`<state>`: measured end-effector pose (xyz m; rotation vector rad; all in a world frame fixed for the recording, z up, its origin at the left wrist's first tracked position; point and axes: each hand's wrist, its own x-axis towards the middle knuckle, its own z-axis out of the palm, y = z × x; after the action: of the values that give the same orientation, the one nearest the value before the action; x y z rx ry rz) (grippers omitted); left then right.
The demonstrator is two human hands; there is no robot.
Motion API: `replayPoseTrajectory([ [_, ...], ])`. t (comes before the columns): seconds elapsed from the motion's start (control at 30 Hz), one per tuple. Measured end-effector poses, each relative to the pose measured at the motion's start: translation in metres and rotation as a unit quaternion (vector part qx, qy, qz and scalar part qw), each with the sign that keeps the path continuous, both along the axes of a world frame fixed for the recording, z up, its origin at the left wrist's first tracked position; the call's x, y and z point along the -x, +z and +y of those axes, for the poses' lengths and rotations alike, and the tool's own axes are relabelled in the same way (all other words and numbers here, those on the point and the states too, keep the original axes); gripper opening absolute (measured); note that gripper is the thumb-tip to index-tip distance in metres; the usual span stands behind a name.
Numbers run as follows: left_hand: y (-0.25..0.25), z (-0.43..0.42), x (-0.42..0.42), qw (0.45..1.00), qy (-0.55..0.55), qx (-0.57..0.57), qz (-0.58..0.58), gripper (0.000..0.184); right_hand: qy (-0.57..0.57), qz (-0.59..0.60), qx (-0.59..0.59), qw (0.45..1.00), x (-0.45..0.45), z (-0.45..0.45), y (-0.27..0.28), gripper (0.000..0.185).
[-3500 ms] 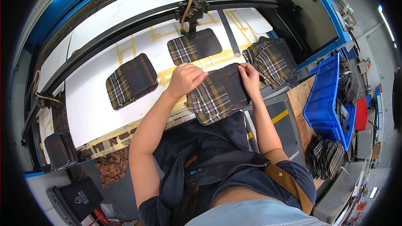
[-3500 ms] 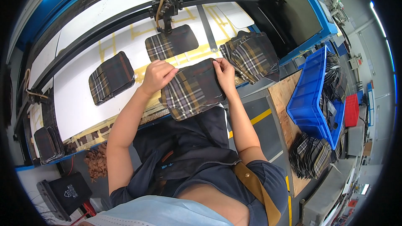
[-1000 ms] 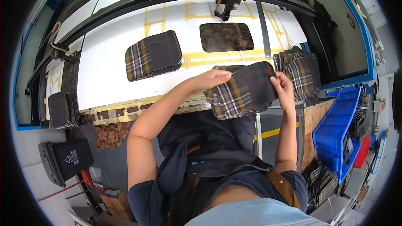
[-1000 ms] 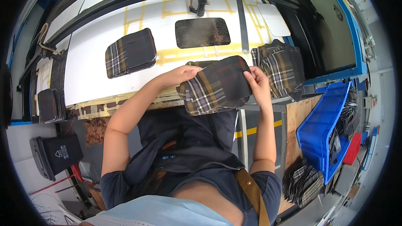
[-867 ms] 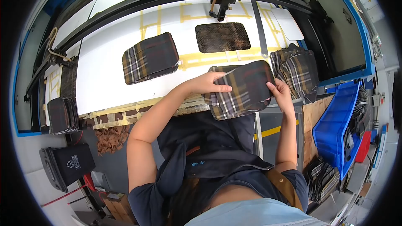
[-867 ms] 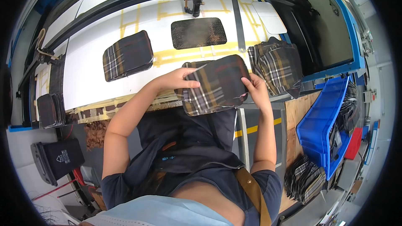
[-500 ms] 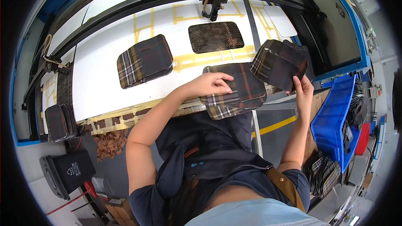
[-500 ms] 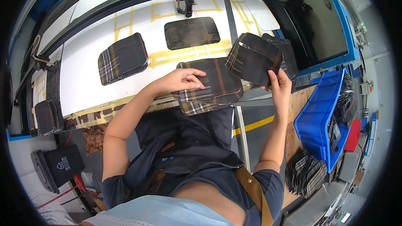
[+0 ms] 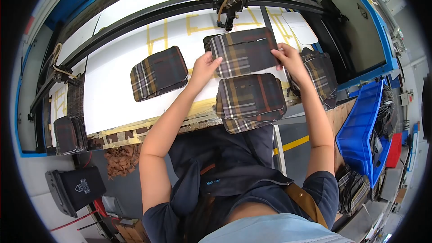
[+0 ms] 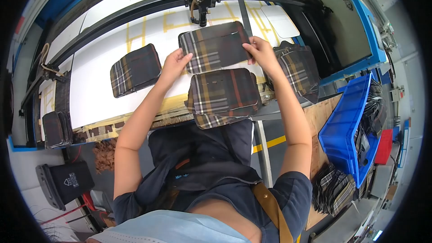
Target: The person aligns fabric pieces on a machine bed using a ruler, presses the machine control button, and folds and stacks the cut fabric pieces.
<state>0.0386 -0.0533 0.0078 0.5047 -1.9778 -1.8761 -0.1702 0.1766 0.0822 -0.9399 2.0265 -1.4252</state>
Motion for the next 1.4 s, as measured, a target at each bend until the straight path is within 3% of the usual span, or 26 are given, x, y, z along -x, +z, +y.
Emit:
replayPoseTrajectory([
  [0.1, 0.008, -0.006, 0.009, 0.964, 0.123, 0.229, -0.044, 0.055, -0.047, 0.055, 0.024, 0.997, 0.02, -0.036, -0.065, 0.024],
  [0.13, 0.008, -0.007, 0.013, 0.938, 0.151, 0.305, -0.069, 0.066, -0.06, 0.129, -0.002, 0.99, 0.021, -0.044, -0.072, 0.026],
  [0.2, 0.01, -0.01, 0.02, 0.914, 0.162, 0.345, -0.139, 0.064, -0.088, 0.275, -0.052, 0.956, 0.019, -0.057, -0.077, 0.029],
  [0.23, 0.011, -0.011, 0.022, 0.9, 0.166, 0.363, -0.174, 0.063, -0.097, 0.282, -0.058, 0.953, 0.017, -0.062, -0.075, 0.031],
  [0.27, 0.005, -0.011, 0.024, 0.887, 0.18, 0.392, -0.163, 0.048, -0.106, 0.289, -0.065, 0.949, 0.014, -0.064, -0.074, 0.032],
  [0.47, -0.002, -0.015, 0.025, 0.871, 0.201, 0.439, -0.097, 0.019, -0.105, 0.324, -0.079, 0.937, 0.014, -0.069, -0.072, 0.032],
  [0.87, -0.013, -0.015, 0.025, 0.835, 0.198, 0.51, -0.055, 0.017, -0.092, 0.353, -0.077, 0.928, 0.01, -0.066, -0.073, 0.025],
  [1.07, -0.003, -0.007, 0.023, 0.813, 0.204, 0.542, -0.065, 0.025, -0.087, 0.378, -0.056, 0.92, 0.009, -0.066, -0.074, 0.023],
  [1.17, 0.0, 0.0, 0.023, 0.785, 0.18, 0.59, 0.048, 0.029, -0.08, 0.367, -0.064, 0.925, 0.007, -0.064, -0.068, 0.023],
  [1.23, 0.002, 0.006, 0.024, 0.797, 0.105, 0.59, 0.078, 0.027, -0.083, 0.372, -0.072, 0.922, 0.01, -0.059, -0.063, 0.024],
  [1.33, -0.011, 0.017, 0.028, 0.845, -0.01, 0.526, 0.096, 0.028, -0.142, 0.515, -0.085, 0.841, 0.022, -0.048, -0.058, 0.027],
  [1.4, -0.015, 0.018, 0.027, 0.834, -0.031, 0.548, 0.052, 0.034, -0.129, 0.51, -0.211, 0.823, 0.029, -0.041, -0.058, 0.03],
])
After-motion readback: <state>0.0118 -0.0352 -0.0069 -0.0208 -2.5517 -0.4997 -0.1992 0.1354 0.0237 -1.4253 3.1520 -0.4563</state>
